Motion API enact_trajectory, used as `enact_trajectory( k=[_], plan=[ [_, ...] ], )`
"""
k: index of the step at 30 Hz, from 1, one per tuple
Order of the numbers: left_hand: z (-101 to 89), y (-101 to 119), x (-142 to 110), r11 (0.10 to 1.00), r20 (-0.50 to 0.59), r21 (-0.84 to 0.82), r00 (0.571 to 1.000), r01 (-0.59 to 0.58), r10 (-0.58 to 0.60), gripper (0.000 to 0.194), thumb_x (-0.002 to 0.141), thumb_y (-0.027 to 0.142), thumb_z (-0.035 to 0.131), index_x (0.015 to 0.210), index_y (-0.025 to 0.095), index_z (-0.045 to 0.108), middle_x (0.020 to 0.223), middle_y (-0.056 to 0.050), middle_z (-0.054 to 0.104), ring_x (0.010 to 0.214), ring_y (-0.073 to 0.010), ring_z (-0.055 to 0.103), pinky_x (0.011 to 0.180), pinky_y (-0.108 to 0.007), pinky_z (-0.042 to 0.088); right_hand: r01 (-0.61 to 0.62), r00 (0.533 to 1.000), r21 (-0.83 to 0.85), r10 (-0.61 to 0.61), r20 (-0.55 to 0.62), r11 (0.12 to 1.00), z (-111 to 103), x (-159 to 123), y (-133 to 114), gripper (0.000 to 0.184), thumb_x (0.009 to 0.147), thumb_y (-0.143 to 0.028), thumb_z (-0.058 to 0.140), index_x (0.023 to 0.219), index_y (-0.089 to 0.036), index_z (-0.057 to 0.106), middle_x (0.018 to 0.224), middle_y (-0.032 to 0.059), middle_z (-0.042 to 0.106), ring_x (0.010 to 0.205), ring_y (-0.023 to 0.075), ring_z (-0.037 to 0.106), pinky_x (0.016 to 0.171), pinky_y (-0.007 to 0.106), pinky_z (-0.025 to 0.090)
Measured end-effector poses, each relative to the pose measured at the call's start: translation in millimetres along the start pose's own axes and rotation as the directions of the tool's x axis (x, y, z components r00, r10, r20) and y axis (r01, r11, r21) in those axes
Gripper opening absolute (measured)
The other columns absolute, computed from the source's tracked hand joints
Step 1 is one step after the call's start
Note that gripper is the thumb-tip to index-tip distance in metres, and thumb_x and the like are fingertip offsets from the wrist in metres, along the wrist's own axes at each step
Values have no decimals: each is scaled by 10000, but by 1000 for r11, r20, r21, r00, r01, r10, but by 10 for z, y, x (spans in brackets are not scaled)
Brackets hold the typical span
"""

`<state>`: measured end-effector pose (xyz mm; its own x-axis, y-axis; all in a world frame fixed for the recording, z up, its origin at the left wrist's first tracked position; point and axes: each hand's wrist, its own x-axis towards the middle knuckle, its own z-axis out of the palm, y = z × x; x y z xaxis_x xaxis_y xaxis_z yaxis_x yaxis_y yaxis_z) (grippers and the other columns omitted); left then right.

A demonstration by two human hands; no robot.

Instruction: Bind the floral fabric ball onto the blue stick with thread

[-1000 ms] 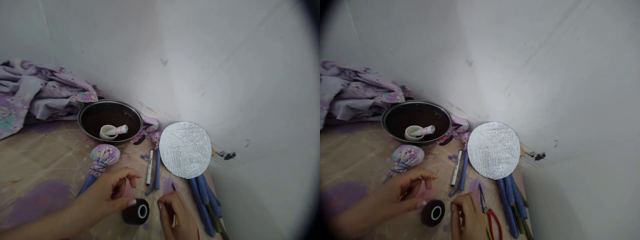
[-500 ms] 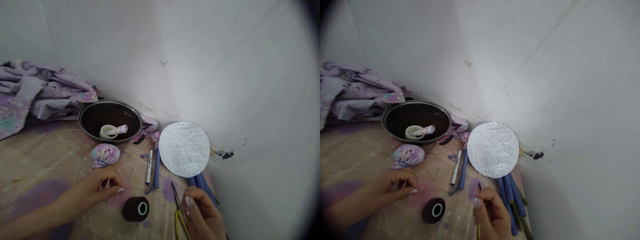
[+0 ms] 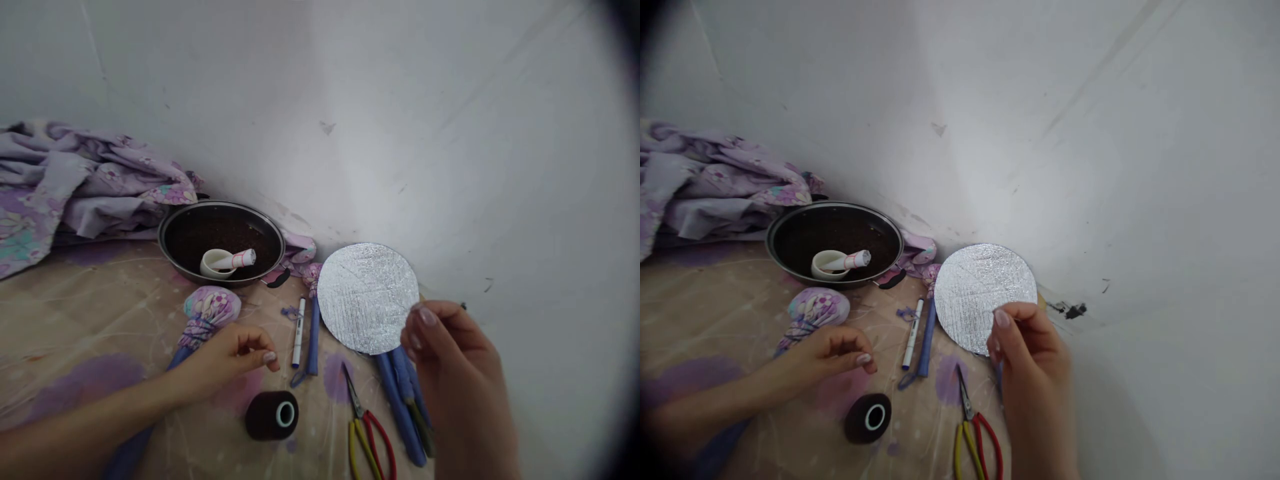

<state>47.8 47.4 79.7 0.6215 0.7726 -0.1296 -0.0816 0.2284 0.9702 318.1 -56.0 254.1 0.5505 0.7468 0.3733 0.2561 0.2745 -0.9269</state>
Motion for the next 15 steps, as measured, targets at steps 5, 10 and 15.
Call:
enact_trajectory(
  k=[5,10,15],
  plan=[
    [169,139,97,997,127,-50,991,53,-46,464,838,749,1118,813,319,946,969,-60,1032,1034,-357,911,1098,-467,661,-14,997,82,8,72,997,250,277,108,345,890,-433,1130,886,-279,822,729,-50,686,577,123,583,519,247,462],
    [293,122,102,989,211,-103,974,106,-82,660,776,893,1130,843,280,894,957,-72,1020,1035,-332,913,1120,-473,659,-17,1000,134,15,16,991,446,551,250,413,849,-460,1050,899,-289,677,1054,93,919,630,123,624,526,266,455],
    [330,167,16,968,293,-174,948,178,-122,700,781,923,1118,873,273,875,866,-28,949,909,-267,852,1009,-421,646,-7,996,170,21,-83,985,536,797,351,337,774,-409,949,913,-299,661,1042,103,918,696,142,658,571,275,497]
  ],
)
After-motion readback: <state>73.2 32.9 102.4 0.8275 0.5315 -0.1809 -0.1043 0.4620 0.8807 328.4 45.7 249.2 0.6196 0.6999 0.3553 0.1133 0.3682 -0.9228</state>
